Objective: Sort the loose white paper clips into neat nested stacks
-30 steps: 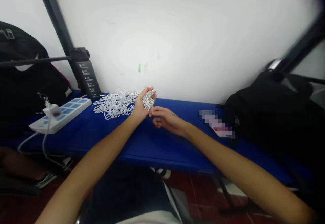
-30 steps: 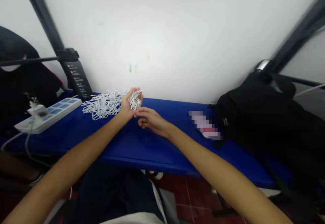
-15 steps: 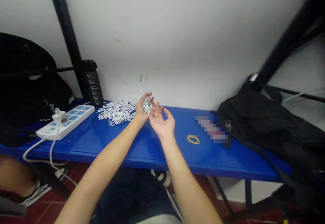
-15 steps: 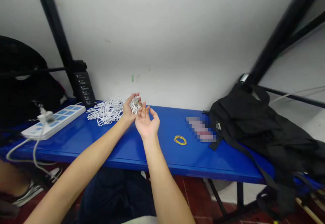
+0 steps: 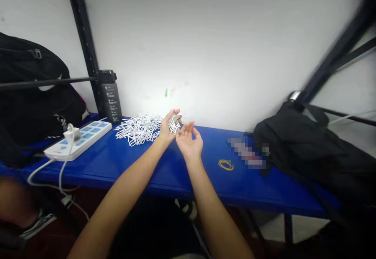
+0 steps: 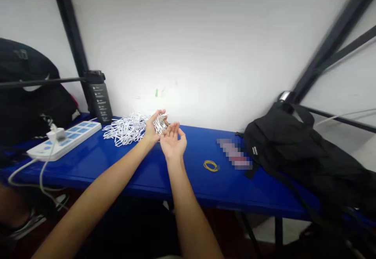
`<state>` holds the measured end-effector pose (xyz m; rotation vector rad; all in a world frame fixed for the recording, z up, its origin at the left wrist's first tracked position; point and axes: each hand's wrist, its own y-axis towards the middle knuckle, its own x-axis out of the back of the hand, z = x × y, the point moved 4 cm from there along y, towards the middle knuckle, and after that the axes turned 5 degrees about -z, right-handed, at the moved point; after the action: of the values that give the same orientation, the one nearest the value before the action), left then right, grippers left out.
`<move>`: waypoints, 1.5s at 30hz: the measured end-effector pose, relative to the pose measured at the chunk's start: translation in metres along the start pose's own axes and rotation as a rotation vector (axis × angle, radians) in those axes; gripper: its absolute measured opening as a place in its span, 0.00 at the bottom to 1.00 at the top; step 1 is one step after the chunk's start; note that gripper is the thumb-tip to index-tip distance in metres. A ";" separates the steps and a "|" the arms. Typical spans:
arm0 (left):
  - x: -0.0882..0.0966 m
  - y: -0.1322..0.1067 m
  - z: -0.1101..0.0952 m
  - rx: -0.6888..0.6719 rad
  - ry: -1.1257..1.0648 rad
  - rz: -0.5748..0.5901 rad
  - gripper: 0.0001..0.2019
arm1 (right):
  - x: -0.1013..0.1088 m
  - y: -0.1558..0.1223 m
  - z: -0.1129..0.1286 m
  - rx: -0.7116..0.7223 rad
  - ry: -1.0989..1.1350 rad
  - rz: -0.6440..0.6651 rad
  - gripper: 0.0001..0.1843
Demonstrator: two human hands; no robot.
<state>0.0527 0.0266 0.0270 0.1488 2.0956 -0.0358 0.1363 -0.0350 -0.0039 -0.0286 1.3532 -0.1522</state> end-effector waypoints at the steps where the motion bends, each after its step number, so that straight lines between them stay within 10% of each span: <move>1: 0.001 0.000 0.000 -0.002 -0.003 0.006 0.09 | -0.003 -0.001 -0.001 -0.012 0.004 0.001 0.17; 16: 0.002 0.000 0.000 -0.043 0.094 0.079 0.15 | -0.019 0.012 -0.006 0.181 -0.263 0.064 0.01; 27: 0.005 0.007 0.002 -0.143 0.249 0.136 0.21 | -0.021 0.001 0.015 0.559 -0.683 -0.011 0.44; 45: 0.007 0.008 0.012 -0.180 0.625 0.260 0.19 | -0.008 0.001 0.034 0.647 -0.859 -0.060 0.38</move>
<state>0.0606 0.0342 0.0155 0.3577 2.6659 0.4017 0.1677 -0.0352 0.0110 0.3724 0.4042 -0.5535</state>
